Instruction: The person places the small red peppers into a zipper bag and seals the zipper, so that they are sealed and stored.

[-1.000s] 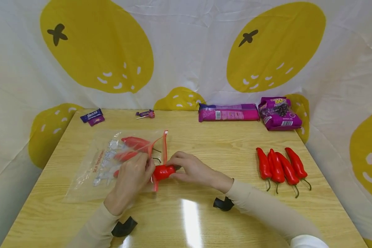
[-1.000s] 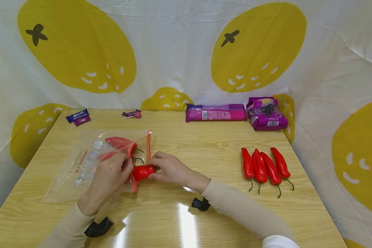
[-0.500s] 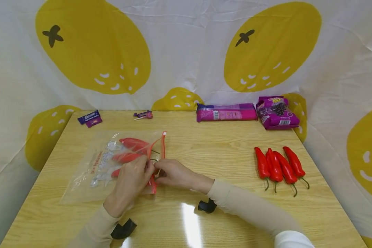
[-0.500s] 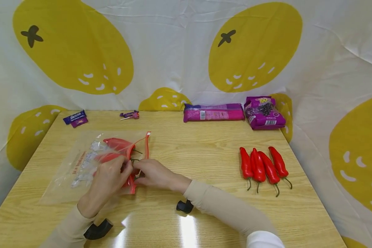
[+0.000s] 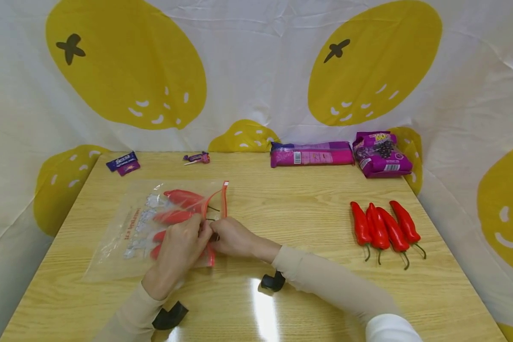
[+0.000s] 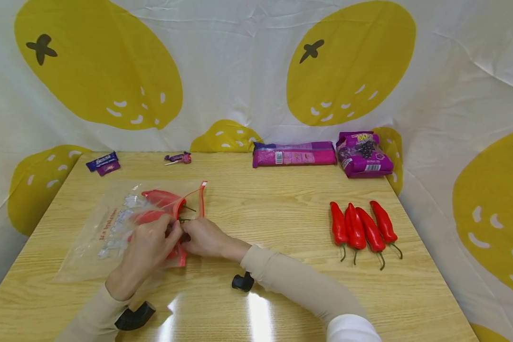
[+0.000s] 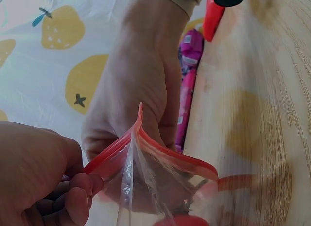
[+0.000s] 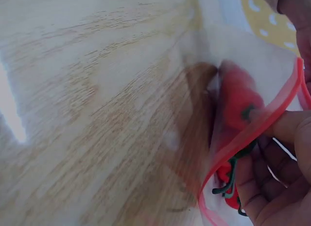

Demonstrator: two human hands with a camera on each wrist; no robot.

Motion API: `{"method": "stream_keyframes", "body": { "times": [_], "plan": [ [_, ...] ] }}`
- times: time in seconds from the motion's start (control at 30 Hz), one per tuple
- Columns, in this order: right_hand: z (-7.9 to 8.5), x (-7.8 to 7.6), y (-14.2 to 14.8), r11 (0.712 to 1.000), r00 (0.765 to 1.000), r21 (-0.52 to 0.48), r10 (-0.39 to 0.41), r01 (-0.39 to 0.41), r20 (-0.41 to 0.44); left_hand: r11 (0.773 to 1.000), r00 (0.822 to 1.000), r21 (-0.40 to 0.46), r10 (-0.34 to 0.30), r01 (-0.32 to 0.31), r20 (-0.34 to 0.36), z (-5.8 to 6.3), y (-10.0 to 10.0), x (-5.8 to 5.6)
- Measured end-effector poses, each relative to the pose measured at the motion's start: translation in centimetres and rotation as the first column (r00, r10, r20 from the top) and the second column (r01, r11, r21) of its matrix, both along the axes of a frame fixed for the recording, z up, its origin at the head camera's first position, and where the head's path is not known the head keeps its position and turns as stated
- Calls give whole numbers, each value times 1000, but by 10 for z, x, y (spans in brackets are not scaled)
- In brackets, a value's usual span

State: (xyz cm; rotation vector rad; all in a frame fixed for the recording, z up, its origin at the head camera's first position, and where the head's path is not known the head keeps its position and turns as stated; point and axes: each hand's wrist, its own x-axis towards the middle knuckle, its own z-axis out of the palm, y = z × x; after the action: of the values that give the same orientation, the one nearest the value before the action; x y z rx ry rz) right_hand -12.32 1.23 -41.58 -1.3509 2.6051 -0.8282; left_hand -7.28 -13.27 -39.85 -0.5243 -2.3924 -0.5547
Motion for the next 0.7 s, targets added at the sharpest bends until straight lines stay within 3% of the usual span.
{"method": "stream_keyframes", "body": {
  "times": [0.2,0.47,0.63,0.7],
  "plan": [
    [-6,-4,-8,1000,1000,4,-14,14,0,1000,1000,4,1,-1,14,0,0,0],
    [-5,-6,-5,999,994,-47,6,-1,108,1000,997,-10,19,-19,69,3,-2,1],
    [7,-13,27,989,986,-129,-51,72,158,1000,999,-12,24,-24,39,4,-2,0],
    [10,-15,52,986,990,-121,-106,117,94,1000,999,-9,23,-23,24,4,-2,0]
  ]
}}
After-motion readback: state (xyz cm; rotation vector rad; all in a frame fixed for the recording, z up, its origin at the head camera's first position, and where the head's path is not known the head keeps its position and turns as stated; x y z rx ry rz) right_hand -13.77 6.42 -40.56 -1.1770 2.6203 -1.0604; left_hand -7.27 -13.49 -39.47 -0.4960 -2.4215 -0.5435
